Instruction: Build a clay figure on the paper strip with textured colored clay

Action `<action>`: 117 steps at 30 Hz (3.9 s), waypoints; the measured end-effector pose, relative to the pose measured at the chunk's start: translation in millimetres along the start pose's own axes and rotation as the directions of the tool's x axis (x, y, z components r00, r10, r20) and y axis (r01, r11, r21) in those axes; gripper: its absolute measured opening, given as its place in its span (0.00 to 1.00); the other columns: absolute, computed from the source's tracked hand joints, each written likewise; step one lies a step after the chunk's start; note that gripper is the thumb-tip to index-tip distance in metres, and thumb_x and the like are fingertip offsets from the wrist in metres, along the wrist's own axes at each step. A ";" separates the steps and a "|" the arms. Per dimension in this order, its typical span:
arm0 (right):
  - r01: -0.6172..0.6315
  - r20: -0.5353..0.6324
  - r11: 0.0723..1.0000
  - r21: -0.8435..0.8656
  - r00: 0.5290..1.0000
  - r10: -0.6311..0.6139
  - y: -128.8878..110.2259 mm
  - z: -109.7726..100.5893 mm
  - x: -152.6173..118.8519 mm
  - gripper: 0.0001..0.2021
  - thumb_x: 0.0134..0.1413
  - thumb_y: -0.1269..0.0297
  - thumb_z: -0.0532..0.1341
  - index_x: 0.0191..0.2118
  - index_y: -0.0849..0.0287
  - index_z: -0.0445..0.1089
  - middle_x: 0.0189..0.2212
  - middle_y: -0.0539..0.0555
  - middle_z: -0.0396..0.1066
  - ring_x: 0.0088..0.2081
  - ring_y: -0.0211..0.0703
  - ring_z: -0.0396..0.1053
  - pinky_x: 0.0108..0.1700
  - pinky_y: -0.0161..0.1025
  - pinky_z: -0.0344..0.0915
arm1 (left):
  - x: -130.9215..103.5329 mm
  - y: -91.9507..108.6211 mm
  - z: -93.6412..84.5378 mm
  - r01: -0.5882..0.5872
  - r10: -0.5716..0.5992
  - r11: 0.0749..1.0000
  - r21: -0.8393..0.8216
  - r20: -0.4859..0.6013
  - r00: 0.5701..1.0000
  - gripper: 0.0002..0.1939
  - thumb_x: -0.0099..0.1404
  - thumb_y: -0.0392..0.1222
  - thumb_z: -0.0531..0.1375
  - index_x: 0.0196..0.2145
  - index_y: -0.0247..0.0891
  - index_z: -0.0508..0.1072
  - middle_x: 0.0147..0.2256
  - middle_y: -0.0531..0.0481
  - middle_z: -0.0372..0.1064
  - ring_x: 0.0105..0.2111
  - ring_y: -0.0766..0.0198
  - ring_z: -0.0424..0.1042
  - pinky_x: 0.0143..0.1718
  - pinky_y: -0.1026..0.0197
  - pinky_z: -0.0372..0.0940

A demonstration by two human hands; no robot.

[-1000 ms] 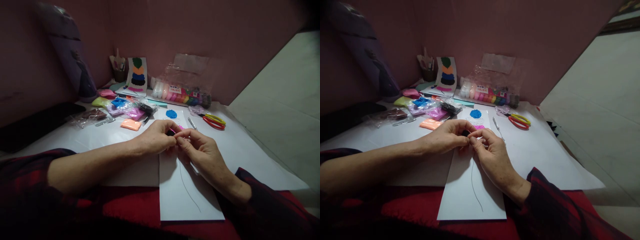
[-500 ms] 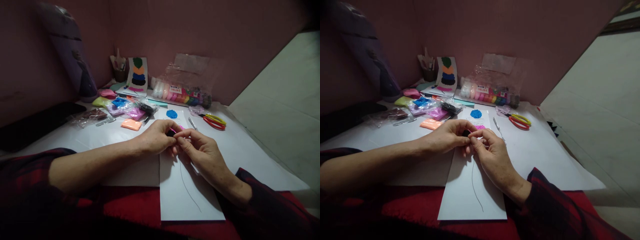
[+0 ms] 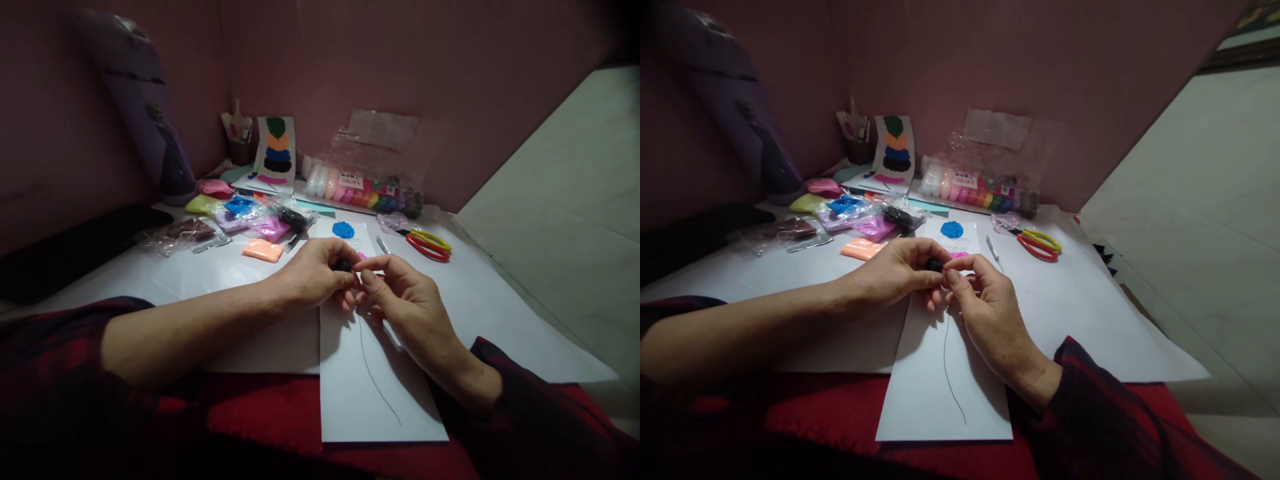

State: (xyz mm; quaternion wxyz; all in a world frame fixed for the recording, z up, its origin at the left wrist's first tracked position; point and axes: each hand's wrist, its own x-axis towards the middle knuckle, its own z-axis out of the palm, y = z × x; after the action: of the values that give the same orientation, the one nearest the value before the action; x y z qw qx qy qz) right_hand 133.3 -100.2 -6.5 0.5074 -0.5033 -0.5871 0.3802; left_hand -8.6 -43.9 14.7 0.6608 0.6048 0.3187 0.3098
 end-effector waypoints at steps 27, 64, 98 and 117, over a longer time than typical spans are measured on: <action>0.093 -0.158 0.994 -0.065 0.982 -0.103 -6.6 -1.0 -1.8 0.12 0.56 0.60 0.62 0.26 0.59 0.66 0.19 0.46 0.65 0.17 0.30 0.60 0.18 0.29 0.59 | -2.1 1.8 2.8 0.038 -0.041 0.997 -0.062 -0.037 0.998 0.07 0.63 0.22 0.52 0.32 0.29 0.65 0.21 0.51 0.69 0.16 0.68 0.70 0.18 0.65 0.67; -0.012 0.038 1.000 0.028 0.999 0.010 -2.2 0.9 0.6 0.14 0.60 0.52 0.57 0.34 0.58 0.69 0.24 0.49 0.68 0.25 0.36 0.66 0.27 0.35 0.64 | -5.7 3.9 1.2 -0.011 0.011 1.000 0.006 0.009 1.000 0.05 0.63 0.29 0.56 0.29 0.31 0.67 0.14 0.54 0.65 0.14 0.70 0.66 0.16 0.69 0.63; -0.014 0.070 1.000 0.024 0.997 0.013 -2.9 0.9 0.2 0.17 0.61 0.50 0.54 0.31 0.58 0.67 0.24 0.51 0.70 0.25 0.38 0.66 0.26 0.35 0.63 | -4.2 0.7 -0.8 -0.045 0.044 0.999 0.021 0.031 0.999 0.07 0.62 0.34 0.58 0.26 0.31 0.69 0.16 0.54 0.66 0.15 0.72 0.64 0.17 0.70 0.60; -0.012 0.063 1.000 -0.023 0.998 0.013 -2.8 0.4 -0.7 0.18 0.62 0.50 0.53 0.30 0.58 0.64 0.22 0.49 0.67 0.22 0.36 0.64 0.26 0.34 0.63 | -4.8 -1.5 -2.2 -0.070 0.063 0.989 0.128 0.058 0.996 0.06 0.57 0.33 0.60 0.32 0.35 0.65 0.19 0.54 0.66 0.15 0.71 0.62 0.13 0.69 0.58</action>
State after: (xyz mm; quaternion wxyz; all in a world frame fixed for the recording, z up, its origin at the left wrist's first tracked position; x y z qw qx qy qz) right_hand 132.3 -101.5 -4.0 0.4806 -0.5004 -0.6039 0.3924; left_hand -13.2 -46.5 13.3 0.6178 0.6649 0.2996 0.2939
